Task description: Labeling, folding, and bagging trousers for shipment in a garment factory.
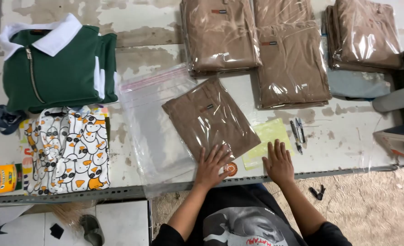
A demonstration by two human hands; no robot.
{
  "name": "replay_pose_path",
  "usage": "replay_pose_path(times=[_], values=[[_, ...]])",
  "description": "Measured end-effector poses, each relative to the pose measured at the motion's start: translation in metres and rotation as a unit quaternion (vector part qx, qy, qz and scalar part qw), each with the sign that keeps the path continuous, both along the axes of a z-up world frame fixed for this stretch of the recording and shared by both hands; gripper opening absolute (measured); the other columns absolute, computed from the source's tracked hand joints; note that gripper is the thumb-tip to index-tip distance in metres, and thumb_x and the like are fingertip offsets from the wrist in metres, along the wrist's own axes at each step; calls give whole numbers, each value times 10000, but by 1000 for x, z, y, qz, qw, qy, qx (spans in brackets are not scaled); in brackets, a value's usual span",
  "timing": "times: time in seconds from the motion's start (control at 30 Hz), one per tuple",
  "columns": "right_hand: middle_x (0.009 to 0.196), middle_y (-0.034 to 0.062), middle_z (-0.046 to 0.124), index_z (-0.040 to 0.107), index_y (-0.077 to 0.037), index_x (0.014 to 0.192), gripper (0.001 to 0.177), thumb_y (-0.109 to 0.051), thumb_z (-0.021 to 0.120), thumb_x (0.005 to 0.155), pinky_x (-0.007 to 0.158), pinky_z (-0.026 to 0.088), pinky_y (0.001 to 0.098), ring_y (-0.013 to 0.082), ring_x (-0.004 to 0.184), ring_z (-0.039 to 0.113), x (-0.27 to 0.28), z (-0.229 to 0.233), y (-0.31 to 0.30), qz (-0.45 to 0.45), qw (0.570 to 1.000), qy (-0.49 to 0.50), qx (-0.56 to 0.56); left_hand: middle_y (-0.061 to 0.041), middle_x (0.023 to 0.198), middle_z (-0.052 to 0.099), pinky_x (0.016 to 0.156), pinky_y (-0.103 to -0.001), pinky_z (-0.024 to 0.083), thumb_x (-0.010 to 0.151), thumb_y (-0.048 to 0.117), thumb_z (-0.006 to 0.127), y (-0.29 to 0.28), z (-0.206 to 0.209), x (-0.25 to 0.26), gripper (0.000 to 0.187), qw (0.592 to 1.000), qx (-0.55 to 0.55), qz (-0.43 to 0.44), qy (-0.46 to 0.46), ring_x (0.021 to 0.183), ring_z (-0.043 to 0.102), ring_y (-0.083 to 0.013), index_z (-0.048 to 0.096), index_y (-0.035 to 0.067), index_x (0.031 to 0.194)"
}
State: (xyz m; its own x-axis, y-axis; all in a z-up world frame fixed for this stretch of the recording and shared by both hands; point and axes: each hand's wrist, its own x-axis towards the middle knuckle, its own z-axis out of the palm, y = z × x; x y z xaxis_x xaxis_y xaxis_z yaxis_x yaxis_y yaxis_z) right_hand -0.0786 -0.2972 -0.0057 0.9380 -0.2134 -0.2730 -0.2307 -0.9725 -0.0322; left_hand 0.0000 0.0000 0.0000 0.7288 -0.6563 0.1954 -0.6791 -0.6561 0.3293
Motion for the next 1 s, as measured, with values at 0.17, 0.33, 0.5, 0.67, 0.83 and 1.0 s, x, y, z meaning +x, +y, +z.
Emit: replay_pose_path(times=[0.17,0.33,0.5,0.67,0.83,1.0], values=[[1683,127,293,334,-196,1618,692,-592,356,1051,1180,348,436,309,1543,285,-1,30,2,1,999,29,-20,27,1613,405,1192,-620,189,1007,528,440,25,-1,9,520,998,47,4,-43,1479,361,-237,436,424,1517],[1496,131,564,635,-168,1416,548,-517,533,1006,986,525,413,295,1320,568,-2,19,-38,-11,989,-148,-26,-45,1610,401,1216,-587,183,977,594,437,43,17,-3,522,994,51,70,-68,1498,339,-271,494,424,1467],[1085,55,588,649,-175,1287,388,-429,659,995,817,572,351,236,994,669,17,-1,-119,-74,986,-147,-9,-158,1451,565,1147,-536,388,965,334,536,-41,-7,-41,504,985,-100,-96,-98,1362,518,-340,577,122,1420],[1014,36,598,605,-150,1241,391,-427,679,975,791,592,346,228,922,695,28,-17,-144,-60,994,-87,-5,-216,1440,545,1160,-526,382,963,409,542,-134,-42,-58,607,986,-76,-143,-28,1348,515,-365,531,20,1429],[1013,50,628,619,-134,1222,251,-304,535,1058,732,624,358,239,871,728,31,-10,-142,-36,995,-72,-52,-219,1347,534,1143,-518,384,967,417,559,-153,-30,-47,622,988,-49,-149,3,1268,510,-367,512,7,1432],[992,86,626,650,-89,1238,280,-206,564,998,700,612,376,266,824,717,23,22,-144,-56,989,-134,3,-137,1643,336,1285,-510,122,953,548,517,-154,-19,-32,770,983,35,-165,66,1541,258,-303,385,98,1563]])
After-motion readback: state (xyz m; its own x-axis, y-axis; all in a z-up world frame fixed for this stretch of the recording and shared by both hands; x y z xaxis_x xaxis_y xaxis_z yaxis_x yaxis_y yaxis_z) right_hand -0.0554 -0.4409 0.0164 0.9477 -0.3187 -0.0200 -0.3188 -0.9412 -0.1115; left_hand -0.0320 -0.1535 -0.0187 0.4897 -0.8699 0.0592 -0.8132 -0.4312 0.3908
